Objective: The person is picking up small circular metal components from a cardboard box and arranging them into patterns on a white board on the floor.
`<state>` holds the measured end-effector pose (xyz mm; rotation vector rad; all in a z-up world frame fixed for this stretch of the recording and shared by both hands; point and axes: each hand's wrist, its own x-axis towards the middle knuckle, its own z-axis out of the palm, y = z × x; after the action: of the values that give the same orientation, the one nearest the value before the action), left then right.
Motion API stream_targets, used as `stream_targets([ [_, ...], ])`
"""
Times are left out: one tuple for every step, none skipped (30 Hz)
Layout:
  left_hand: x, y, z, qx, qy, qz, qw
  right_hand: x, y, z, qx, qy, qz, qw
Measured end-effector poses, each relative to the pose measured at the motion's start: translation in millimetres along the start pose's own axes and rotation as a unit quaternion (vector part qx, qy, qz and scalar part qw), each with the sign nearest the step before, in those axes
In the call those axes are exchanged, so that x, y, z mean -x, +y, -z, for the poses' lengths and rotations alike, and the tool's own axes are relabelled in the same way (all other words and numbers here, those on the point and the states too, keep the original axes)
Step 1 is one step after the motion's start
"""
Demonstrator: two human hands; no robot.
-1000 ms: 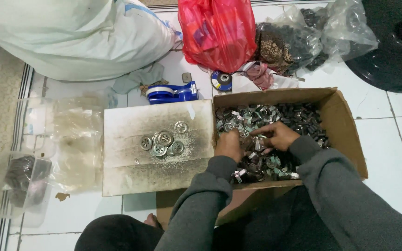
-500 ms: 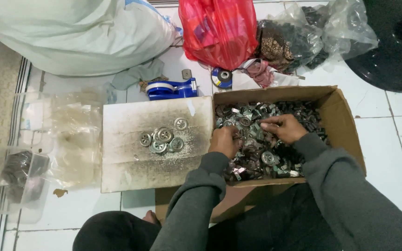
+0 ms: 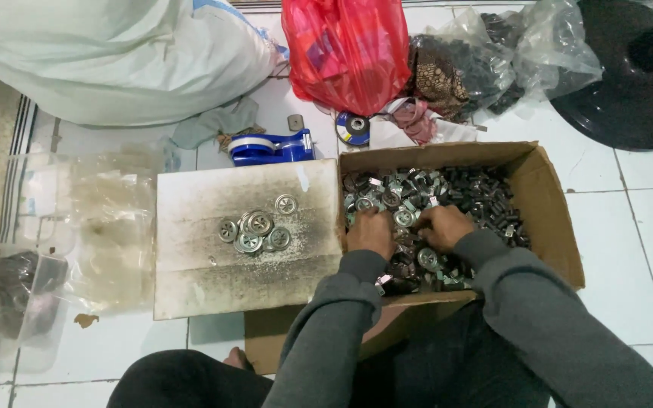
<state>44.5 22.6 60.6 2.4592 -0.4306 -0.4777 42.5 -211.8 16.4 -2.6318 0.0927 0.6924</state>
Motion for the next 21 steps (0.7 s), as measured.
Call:
stream_targets([
  [-5.9, -5.6, -14.3, 0.0, 0.0, -0.001, 1.0, -3.4, -3.3, 2.6, 0.0, 0.001, -0.001, 1.0],
  [-11.8, -11.2, -28.5, -0.008, 0.0, 0.015, 1.0, -7.0, -6.6, 5.3, -0.013, 0.02, 0.003, 1.0],
  [-17.8, -18.0, -42.1, -0.016, 0.0, 0.032, 0.999, -11.5, -11.0, 7.4, -0.027, 0.039, 0.008, 0.999],
  [-14.4, -17.5, -39.3, -0.017, 0.0, 0.032, 0.999, -6.2, -25.6, 12.5, -0.027, 0.039, 0.008, 0.999],
  [-11.5, -16.7, -36.4, -0.055, 0.005, 0.007, 0.998, -1.0, -40.1, 18.2, -0.018, 0.035, 0.019, 0.999],
  [-8.2, -16.2, -33.5, -0.093, 0.011, -0.019, 0.995, 4.2, -54.6, 23.6, -0.009, 0.032, 0.031, 0.999],
  [-7.9, -15.5, -35.9, -0.094, 0.011, -0.018, 0.995, -14.4, -35.7, 3.7, -0.01, 0.031, 0.032, 0.999],
  [-7.3, -15.2, -38.2, -0.085, 0.037, -0.019, 0.996, -33.0, -17.2, -16.6, 0.04, 0.027, 0.014, 0.999],
  [-6.0, -15.9, -39.7, -0.076, 0.064, -0.017, 0.995, -52.8, -0.7, -37.3, 0.091, 0.021, -0.001, 0.996],
  [-6.9, -20.6, -45.7, -0.076, 0.065, -0.013, 0.995, -48.6, -3.2, -36.5, 0.091, 0.019, 0.003, 0.996],
  [-10.1, -23.5, -52.0, -0.039, 0.069, -0.006, 0.997, -44.5, -3.6, -33.0, 0.087, 0.025, -0.005, 0.996],
  [-13.5, -26.1, -58.6, -0.003, 0.072, 0.001, 0.997, -40.3, -3.7, -29.4, 0.083, 0.031, -0.013, 0.996],
  [-15.4, -26.6, -51.7, -0.002, 0.071, -0.001, 0.997, -36.9, -6.4, -18.8, 0.083, 0.031, -0.015, 0.996],
  [-17.3, -26.9, -45.1, 0.092, 0.076, -0.007, 0.993, -33.4, -8.9, -8.1, 0.077, 0.032, -0.022, 0.996],
  [-19.5, -27.7, -38.0, 0.185, 0.08, -0.012, 0.979, -30.7, -12.0, 2.7, 0.072, 0.033, -0.027, 0.997],
  [-25.5, -34.9, -47.8, 0.186, 0.079, -0.012, 0.979, -21.3, -12.4, 10.3, 0.072, 0.032, -0.029, 0.996],
  [-34.1, -43.2, -54.4, 0.241, 0.074, 0.004, 0.968, -15.5, -15.2, 20.1, -0.029, 0.057, -0.023, 0.998],
  [-42.3, -51.6, -60.9, 0.294, 0.069, 0.019, 0.953, -9.4, -18.3, 29.7, -0.13, 0.081, -0.017, 0.988],
  [-36.6, -48.2, -50.7, 0.295, 0.071, 0.021, 0.953, -17.9, -4.9, 24.9, -0.129, 0.08, -0.015, 0.988],
  [-30.9, -44.7, -40.7, 0.331, 0.066, 0.022, 0.941, -26.6, 8.6, 20.2, -0.217, 0.092, -0.022, 0.972],
  [-26.7, -40.4, -30.5, 0.365, 0.059, 0.02, 0.929, -35.1, 23.0, 16.2, -0.305, 0.106, -0.03, 0.946],
])
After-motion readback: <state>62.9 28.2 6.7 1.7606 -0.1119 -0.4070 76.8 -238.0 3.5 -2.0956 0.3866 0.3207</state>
